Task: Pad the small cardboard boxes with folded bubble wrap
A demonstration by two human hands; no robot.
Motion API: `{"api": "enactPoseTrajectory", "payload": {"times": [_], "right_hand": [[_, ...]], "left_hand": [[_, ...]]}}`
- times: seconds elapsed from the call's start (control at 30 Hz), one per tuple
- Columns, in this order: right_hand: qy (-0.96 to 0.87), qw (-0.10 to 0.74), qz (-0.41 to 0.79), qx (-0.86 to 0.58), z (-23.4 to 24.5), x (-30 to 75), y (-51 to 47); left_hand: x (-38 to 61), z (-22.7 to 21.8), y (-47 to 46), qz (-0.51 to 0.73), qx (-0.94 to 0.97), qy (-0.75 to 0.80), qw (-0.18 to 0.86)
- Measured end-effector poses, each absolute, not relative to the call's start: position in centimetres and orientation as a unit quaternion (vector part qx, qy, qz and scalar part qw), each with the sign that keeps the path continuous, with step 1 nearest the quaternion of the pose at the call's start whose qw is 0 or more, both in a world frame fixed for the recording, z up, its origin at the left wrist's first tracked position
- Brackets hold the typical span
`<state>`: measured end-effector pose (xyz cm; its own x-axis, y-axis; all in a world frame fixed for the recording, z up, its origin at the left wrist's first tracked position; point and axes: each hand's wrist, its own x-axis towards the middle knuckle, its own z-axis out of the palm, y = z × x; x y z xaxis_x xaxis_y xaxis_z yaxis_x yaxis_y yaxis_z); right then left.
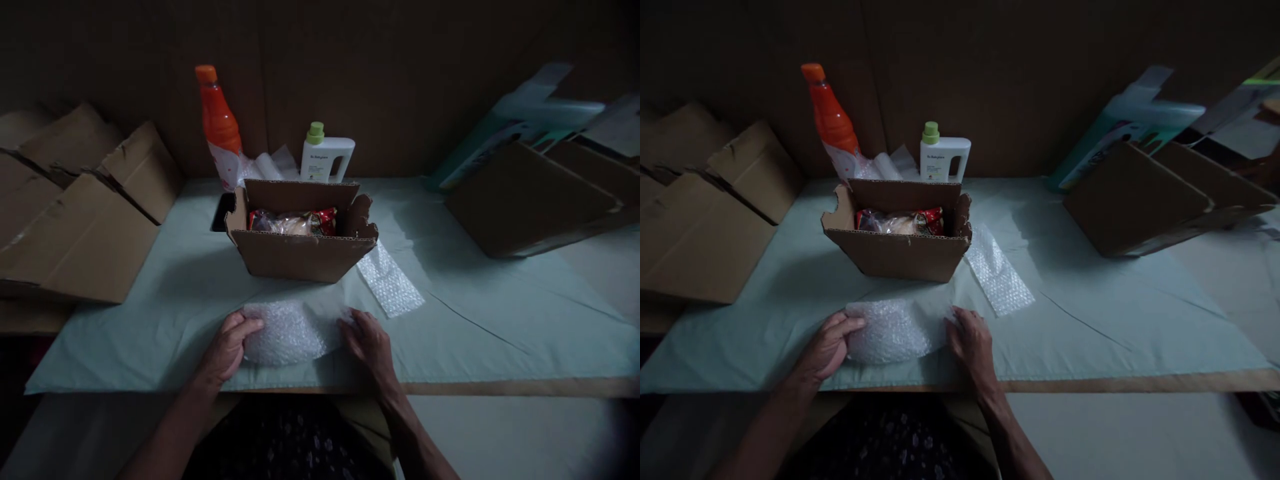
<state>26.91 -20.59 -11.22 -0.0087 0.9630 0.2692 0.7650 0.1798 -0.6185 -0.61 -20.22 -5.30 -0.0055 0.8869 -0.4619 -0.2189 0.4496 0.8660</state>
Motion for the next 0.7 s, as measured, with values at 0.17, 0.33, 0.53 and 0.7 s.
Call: {"api": "enactPoseTrajectory", "payload": {"times": [0.17,0.33,0.53,0.7], "right_hand": [[-0.657,0.312,0.080,-0.682,-10.9,28.9,-19.9],[-0.658,0.363,0.079,-0.655,-7.5,30.0,-17.9],[-0.698,0.333,0.213,-0.598,-4.7,27.7,-12.1],[-0.695,0.304,0.219,-0.613,-4.1,27.7,-5.6]], "left_hand": [[-2.7,-5.5,-18.6,0.250,0.560,0.700,0.365],[-4.3,-5.7,-16.2,0.280,0.603,0.717,0.209],[-2.9,-6.4,-10.7,0.428,0.574,0.593,0.369],[-0.4,-6.4,-5.3,0.438,0.595,0.582,0.339]]}}
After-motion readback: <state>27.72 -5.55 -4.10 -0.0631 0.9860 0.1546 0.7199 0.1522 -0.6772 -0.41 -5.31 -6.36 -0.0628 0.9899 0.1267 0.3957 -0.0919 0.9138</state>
